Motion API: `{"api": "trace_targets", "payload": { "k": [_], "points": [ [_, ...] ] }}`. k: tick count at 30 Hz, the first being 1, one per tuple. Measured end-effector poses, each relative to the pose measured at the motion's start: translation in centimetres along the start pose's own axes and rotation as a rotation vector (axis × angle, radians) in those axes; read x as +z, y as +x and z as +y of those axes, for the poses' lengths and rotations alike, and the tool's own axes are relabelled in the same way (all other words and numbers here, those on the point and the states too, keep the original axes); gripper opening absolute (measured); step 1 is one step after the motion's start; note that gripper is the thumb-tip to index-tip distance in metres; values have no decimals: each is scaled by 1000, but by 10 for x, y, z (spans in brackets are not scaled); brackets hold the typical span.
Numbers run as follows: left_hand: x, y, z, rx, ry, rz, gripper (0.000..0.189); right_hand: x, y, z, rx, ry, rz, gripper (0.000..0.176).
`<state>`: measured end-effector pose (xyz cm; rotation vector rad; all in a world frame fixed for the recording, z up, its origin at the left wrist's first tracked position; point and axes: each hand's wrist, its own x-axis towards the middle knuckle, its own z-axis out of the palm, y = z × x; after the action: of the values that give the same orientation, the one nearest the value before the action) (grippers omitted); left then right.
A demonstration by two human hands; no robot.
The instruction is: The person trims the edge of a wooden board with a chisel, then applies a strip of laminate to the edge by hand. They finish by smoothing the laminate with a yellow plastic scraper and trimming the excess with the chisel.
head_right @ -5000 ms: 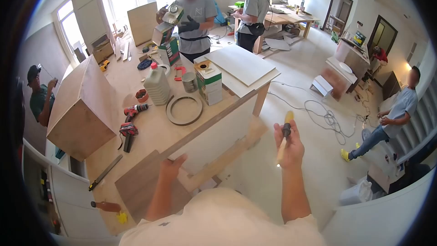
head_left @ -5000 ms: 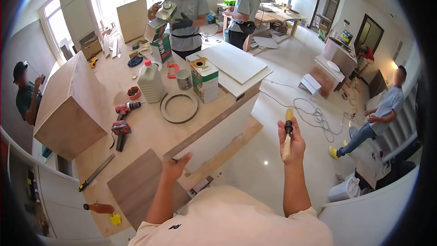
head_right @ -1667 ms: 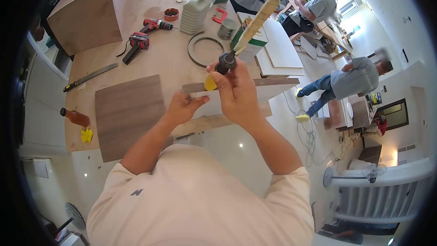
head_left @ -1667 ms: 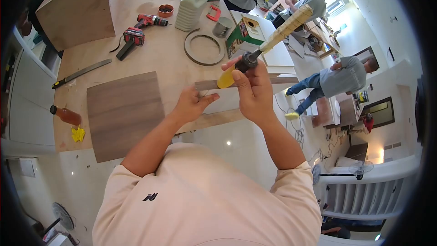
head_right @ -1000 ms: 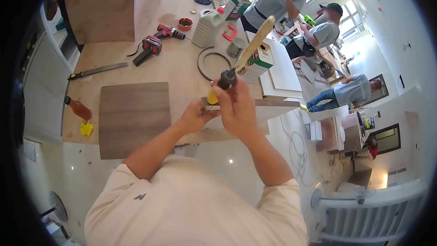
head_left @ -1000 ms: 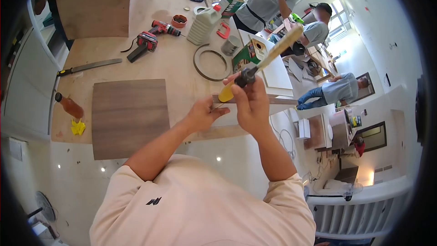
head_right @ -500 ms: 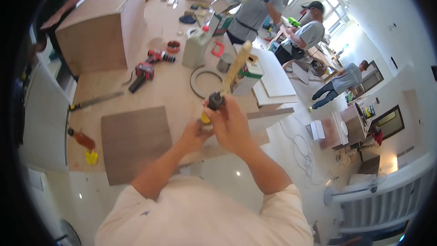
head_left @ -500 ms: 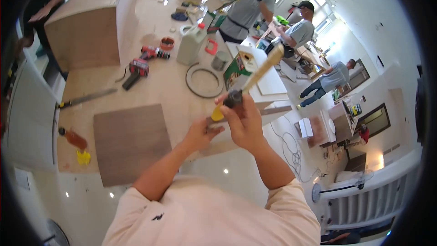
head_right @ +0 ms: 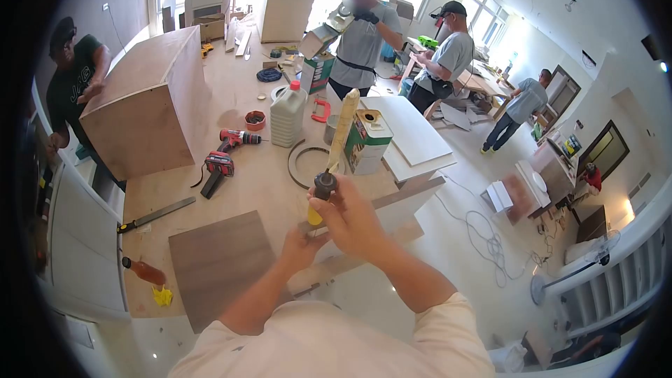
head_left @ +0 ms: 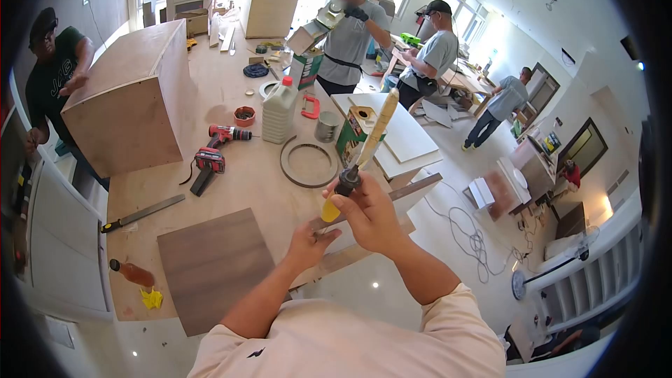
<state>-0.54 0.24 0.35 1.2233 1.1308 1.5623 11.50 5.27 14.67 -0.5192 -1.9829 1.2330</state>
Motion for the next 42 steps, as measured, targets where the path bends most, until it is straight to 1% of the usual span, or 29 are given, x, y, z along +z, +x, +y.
{"api": "trace_targets", "payload": {
  "k": [1,3,4,6,9,10,12,13,15,16,18,19,21,22,24,25,27,28,30,31,33,34,35,37,39,40,42],
  "points": [
    [1,-2,0,-34,18,10,34,0,0,6,10,-24,-12,25],
    [-2,-2,-2,-25,22,-38,34,1,2,19,22,-71,-31,25],
    [-4,0,-2,-15,24,-57,34,0,1,18,-6,-23,-15,25],
    [-3,2,6,-3,3,-25,34,0,-4,10,-59,70,5,25],
    [-5,-2,10,7,43,-39,34,6,-17,18,-8,-16,-29,24],
    [-6,-1,10,18,69,-56,34,5,-23,20,-11,11,-19,25],
    [-3,1,-2,81,-43,-34,34,-2,-34,22,-21,60,-6,27],
    [-2,0,-10,107,-98,-25,33,-4,-41,20,-28,107,40,28],
    [-2,2,-25,82,-111,-16,33,-12,-54,10,-45,196,130,31],
    [-2,3,-25,69,-120,-12,32,-20,-62,6,-56,115,191,33],
    [-3,0,-10,-62,-103,-9,32,-38,-80,-3,-77,-50,316,36],
    [-4,-1,-3,-129,-93,-10,32,-44,-87,-6,-116,-48,382,37],
    [-4,2,-4,-61,-52,-17,32,-58,-104,-12,-94,-45,403,35],
    [-4,4,-5,-26,-32,-21,32,-62,-112,-17,-10,95,418,34],
    [-6,4,1,-16,-2,-29,32,-64,-125,-27,157,378,439,33],
    [-7,3,4,-11,14,-32,33,-62,-129,-25,156,379,481,32],
    [-7,-1,13,64,100,32,33,-58,-136,-19,156,381,564,30],
    [-7,-1,15,104,142,66,33,-58,-141,-15,134,358,549,31],
    [-7,-1,10,174,130,91,33,-62,-149,-10,88,313,517,34],
    [-7,-2,6,206,125,103,34,-65,-152,-11,105,385,510,36],
    [-9,-5,-2,100,94,69,34,-75,-156,-15,140,526,493,41],
    [-9,-5,-5,53,78,55,34,-77,-154,-19,122,559,447,40],
    [-8,-4,-10,62,49,57,34,-78,-151,-24,105,591,399,40],
    [-7,-5,-16,69,-6,62,35,-79,-147,-24,73,537,382,39],
    [-6,-6,-16,143,58,71,34,-78,-145,-14,41,357,442,38],
    [-6,-5,-14,181,89,76,34,-69,-136,-25,106,358,493,42],
    [-10,-4,-6,152,100,32,34,-58,-118,-44,99,263,433,51]
  ]
}}
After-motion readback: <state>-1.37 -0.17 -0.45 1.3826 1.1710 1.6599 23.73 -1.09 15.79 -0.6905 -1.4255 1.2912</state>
